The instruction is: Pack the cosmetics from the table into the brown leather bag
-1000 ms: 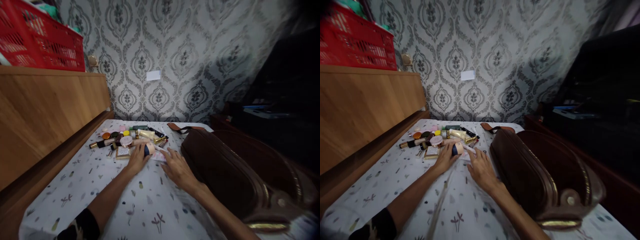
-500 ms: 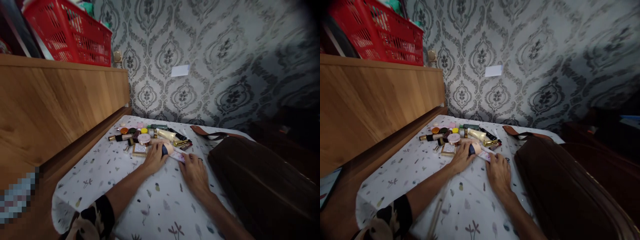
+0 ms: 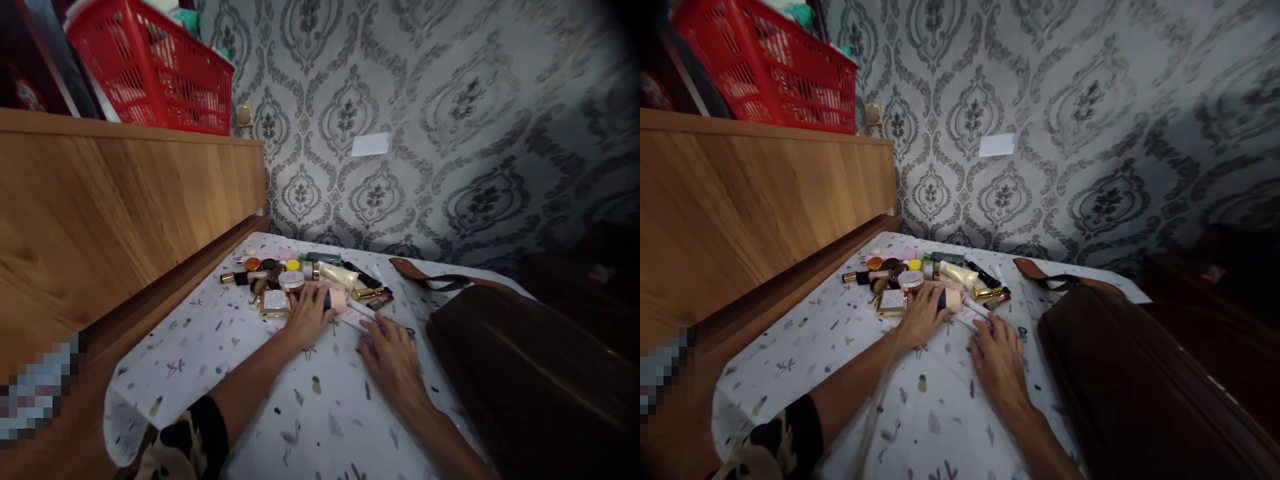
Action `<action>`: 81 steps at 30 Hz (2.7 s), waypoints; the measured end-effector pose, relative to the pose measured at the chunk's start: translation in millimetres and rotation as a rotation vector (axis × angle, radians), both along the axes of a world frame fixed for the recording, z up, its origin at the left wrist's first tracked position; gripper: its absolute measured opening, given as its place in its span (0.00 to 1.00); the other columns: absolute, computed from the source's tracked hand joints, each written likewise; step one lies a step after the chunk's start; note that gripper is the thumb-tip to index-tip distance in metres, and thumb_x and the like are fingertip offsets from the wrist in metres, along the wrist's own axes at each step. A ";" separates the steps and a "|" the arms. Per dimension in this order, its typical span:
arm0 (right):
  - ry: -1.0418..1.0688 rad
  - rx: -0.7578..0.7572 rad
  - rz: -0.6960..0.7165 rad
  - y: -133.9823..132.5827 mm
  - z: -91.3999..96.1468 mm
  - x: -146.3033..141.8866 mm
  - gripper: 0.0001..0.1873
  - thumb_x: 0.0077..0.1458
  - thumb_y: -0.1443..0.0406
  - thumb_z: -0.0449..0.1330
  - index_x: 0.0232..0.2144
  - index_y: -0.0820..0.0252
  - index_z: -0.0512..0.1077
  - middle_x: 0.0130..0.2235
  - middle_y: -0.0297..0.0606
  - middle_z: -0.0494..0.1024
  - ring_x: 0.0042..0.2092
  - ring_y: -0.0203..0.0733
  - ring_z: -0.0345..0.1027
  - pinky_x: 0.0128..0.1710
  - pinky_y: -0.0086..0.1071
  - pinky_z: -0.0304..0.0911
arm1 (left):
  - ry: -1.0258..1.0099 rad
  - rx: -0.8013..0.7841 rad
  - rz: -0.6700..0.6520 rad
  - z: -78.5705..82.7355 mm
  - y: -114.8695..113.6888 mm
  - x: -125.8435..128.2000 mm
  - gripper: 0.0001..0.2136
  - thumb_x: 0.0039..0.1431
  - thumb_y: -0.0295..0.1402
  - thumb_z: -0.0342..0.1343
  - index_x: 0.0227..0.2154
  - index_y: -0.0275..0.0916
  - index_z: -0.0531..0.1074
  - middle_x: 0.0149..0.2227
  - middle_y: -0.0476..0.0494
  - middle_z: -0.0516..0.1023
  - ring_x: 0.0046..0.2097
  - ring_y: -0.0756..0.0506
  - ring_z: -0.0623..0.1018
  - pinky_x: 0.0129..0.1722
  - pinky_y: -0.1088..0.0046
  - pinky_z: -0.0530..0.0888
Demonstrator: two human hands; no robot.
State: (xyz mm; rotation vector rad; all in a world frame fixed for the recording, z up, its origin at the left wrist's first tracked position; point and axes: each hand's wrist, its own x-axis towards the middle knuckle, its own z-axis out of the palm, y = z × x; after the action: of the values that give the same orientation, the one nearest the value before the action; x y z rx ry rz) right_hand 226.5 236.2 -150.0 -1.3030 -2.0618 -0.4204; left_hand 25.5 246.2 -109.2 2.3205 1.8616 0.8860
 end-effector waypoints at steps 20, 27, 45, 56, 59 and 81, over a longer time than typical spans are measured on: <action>0.007 -0.087 0.063 -1.0 6.9 8.4 0.18 0.63 0.63 0.52 0.50 0.62 0.75 0.55 0.53 0.74 0.55 0.57 0.64 0.51 0.48 0.64 | -0.163 -0.174 0.090 10.5 17.0 -32.9 0.56 0.49 0.60 0.62 0.71 0.37 0.39 0.69 0.20 0.58 0.69 0.24 0.60 0.66 0.37 0.50; -0.001 -0.051 0.155 0.2 21.6 -17.5 0.18 0.62 0.64 0.52 0.52 0.61 0.72 0.59 0.54 0.70 0.60 0.59 0.62 0.53 0.50 0.64 | -0.352 0.029 0.110 6.6 18.0 -30.4 0.35 0.68 0.45 0.48 0.70 0.35 0.42 0.72 0.27 0.53 0.72 0.35 0.57 0.69 0.55 0.56; 0.285 -0.184 0.283 34.3 21.5 -70.4 0.28 0.57 0.64 0.56 0.60 0.59 0.65 0.53 0.49 0.71 0.56 0.58 0.65 0.55 0.49 0.64 | -0.269 0.034 -0.313 -0.4 14.2 -27.6 0.24 0.68 0.40 0.50 0.62 0.35 0.60 0.64 0.30 0.68 0.67 0.37 0.66 0.67 0.54 0.62; 0.396 -0.282 0.513 42.3 18.1 -69.4 0.28 0.58 0.55 0.58 0.58 0.61 0.67 0.56 0.51 0.74 0.57 0.57 0.68 0.57 0.48 0.64 | -0.434 0.068 -0.291 9.5 8.3 -26.0 0.11 0.68 0.38 0.51 0.49 0.40 0.69 0.52 0.38 0.76 0.57 0.40 0.74 0.61 0.59 0.69; 0.372 -0.295 0.505 39.4 18.4 -69.7 0.27 0.59 0.55 0.59 0.57 0.61 0.67 0.54 0.51 0.75 0.55 0.57 0.69 0.55 0.49 0.65 | -0.451 0.048 -0.266 10.8 8.3 -23.1 0.10 0.69 0.39 0.48 0.44 0.38 0.69 0.49 0.36 0.76 0.55 0.38 0.74 0.60 0.56 0.69; 0.675 -0.318 0.448 36.9 22.1 -65.7 0.28 0.51 0.55 0.68 0.52 0.59 0.72 0.50 0.48 0.77 0.51 0.56 0.71 0.51 0.48 0.66 | -0.760 -0.213 -0.441 7.7 17.6 -40.2 0.24 0.62 0.47 0.57 0.57 0.40 0.69 0.58 0.38 0.74 0.60 0.38 0.72 0.60 0.61 0.68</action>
State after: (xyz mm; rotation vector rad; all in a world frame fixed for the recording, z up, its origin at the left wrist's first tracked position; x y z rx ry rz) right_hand 160.8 273.2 -127.9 -0.9214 -1.7788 0.5034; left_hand -14.6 263.8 -101.5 1.7749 1.0309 1.1913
